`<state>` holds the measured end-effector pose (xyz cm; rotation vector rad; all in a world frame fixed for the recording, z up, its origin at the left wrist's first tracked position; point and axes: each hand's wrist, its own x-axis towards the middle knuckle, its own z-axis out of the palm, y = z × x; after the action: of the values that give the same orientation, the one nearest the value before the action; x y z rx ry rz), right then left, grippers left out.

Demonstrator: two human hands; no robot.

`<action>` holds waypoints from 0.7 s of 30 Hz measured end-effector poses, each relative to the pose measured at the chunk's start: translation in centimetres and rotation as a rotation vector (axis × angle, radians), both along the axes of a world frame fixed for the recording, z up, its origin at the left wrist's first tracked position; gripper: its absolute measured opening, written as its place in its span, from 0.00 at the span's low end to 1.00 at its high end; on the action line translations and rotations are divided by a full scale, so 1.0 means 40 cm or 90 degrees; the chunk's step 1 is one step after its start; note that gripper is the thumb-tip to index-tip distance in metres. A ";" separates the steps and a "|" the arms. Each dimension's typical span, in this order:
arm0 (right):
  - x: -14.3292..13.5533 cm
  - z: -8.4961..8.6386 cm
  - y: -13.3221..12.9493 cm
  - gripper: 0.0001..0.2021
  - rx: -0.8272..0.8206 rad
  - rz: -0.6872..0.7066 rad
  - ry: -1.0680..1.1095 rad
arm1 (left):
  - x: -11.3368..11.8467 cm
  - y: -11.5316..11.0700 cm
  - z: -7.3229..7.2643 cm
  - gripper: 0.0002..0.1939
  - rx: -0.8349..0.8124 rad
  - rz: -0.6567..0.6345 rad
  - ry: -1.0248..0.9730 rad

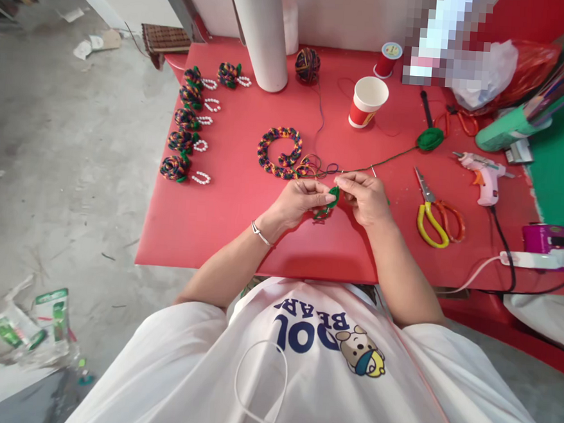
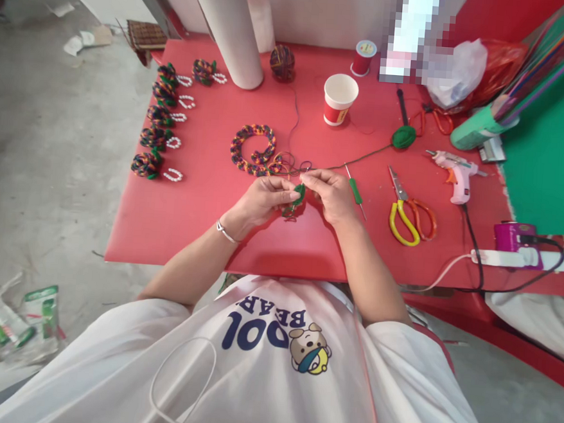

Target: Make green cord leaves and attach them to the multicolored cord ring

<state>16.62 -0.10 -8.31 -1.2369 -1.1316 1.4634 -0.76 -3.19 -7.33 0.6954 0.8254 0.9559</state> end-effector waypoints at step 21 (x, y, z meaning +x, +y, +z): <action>0.010 0.018 -0.002 0.21 -0.009 0.030 -0.001 | 0.002 0.005 -0.008 0.25 -0.042 -0.016 0.045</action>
<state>17.04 -0.17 -7.61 -1.2284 -1.1599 1.5079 -0.68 -3.00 -7.67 0.6841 0.9050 0.8814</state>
